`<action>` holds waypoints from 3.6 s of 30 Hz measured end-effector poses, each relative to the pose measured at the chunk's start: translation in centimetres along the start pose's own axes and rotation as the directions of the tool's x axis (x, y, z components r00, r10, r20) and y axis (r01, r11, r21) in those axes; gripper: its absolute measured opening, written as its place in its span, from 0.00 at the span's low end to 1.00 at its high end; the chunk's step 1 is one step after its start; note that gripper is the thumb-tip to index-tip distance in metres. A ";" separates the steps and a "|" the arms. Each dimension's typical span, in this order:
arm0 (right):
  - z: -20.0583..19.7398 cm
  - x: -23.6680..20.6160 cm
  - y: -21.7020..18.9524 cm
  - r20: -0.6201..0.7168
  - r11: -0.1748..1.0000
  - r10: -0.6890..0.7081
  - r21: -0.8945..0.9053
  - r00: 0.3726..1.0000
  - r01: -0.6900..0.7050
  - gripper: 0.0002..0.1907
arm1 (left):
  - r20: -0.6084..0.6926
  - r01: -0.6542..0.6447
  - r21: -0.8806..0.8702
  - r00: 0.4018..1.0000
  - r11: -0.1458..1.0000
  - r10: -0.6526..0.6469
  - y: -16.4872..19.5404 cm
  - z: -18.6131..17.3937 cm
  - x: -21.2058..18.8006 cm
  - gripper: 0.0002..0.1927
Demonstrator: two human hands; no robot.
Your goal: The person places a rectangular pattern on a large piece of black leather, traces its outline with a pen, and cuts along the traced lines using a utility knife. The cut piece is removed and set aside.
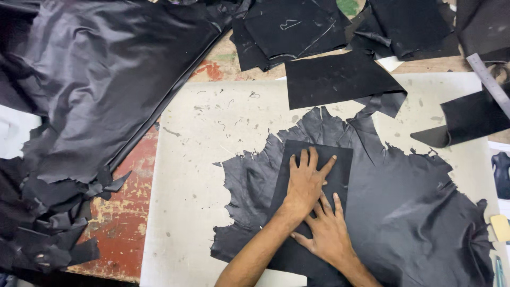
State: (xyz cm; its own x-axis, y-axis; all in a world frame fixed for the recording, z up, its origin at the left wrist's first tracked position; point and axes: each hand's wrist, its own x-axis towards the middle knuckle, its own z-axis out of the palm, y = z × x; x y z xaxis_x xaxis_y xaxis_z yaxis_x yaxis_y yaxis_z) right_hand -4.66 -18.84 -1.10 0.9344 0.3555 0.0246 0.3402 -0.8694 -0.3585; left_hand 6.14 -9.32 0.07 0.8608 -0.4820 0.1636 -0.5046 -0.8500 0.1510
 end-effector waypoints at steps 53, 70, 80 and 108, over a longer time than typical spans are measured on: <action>1.1 -25.4 -2.8 -0.198 0.966 -0.233 -0.160 0.952 0.204 0.36 | 0.116 0.421 0.092 0.896 0.902 -0.429 8.5 0.3 -2.8 0.35; 0.7 -30.7 -1.6 -0.081 0.988 -0.154 -0.047 0.985 0.150 0.38 | 0.062 0.279 0.084 0.957 0.957 -0.285 7.1 1.2 -2.6 0.29; -8.1 -35.6 10.1 -0.628 0.931 0.310 0.049 0.714 -0.361 0.15 | 0.391 0.237 0.161 0.876 0.958 -0.282 9.0 -2.6 -3.1 0.82; -7.5 -2.9 7.0 -0.407 0.920 0.390 0.213 0.826 -0.329 0.28 | 0.490 -0.012 0.395 0.849 0.918 -0.200 6.4 -3.2 -0.2 0.81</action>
State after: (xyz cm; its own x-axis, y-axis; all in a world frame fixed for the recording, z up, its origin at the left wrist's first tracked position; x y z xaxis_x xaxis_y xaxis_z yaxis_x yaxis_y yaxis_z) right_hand -4.17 -28.55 3.31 0.9475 -0.1849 0.2607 -0.0171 -0.8438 -0.5363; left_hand 2.53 -14.00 4.16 0.8638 -0.3435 -0.3687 -0.4477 -0.8589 -0.2487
